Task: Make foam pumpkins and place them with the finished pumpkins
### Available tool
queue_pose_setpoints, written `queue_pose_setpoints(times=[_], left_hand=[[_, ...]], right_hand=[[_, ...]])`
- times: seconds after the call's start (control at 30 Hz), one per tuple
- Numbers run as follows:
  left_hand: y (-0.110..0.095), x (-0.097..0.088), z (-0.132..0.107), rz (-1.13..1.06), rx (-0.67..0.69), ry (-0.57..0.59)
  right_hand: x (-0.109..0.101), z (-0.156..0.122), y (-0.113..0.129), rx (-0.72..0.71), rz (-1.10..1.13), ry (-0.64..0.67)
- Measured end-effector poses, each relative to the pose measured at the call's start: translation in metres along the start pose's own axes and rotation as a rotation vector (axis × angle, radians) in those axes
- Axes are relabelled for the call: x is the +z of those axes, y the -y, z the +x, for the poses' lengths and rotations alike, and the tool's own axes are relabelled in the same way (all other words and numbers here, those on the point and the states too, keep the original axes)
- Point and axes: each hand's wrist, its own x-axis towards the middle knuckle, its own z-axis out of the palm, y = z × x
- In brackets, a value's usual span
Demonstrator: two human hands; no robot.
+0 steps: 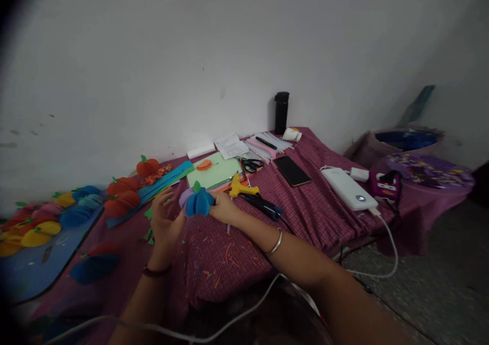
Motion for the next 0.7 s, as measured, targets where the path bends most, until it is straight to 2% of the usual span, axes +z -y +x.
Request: queue_pose_setpoints(times=[0.13, 0.27, 0.37, 0.47, 0.57, 0.7], left_hand=[[-0.004, -0.006, 0.002, 0.245, 0.152, -0.09], [-0.008, -0.008, 0.001, 0.263, 0.142, 0.036], [-0.011, -0.007, -0.001, 0.15, 0.062, 0.132], [-0.015, -0.007, -0.001, 0.028, -0.095, 0.19], [-0.018, -0.008, -0.001, -0.089, -0.255, 0.204], [-0.019, -0.008, 0.0, -0.168, -0.326, 0.207]], right_hand=[[0.0, 0.0, 0.0, -0.005, -0.005, -0.002], [-0.001, 0.0, 0.0, -0.013, -0.051, -0.007], [-0.002, 0.0, -0.001, -0.006, -0.117, -0.024], [-0.003, 0.0, -0.003, -0.015, -0.178, -0.027], [-0.003, 0.0, -0.005, -0.011, -0.229, -0.029], [-0.002, 0.0, -0.008, -0.004, -0.246, -0.024]])
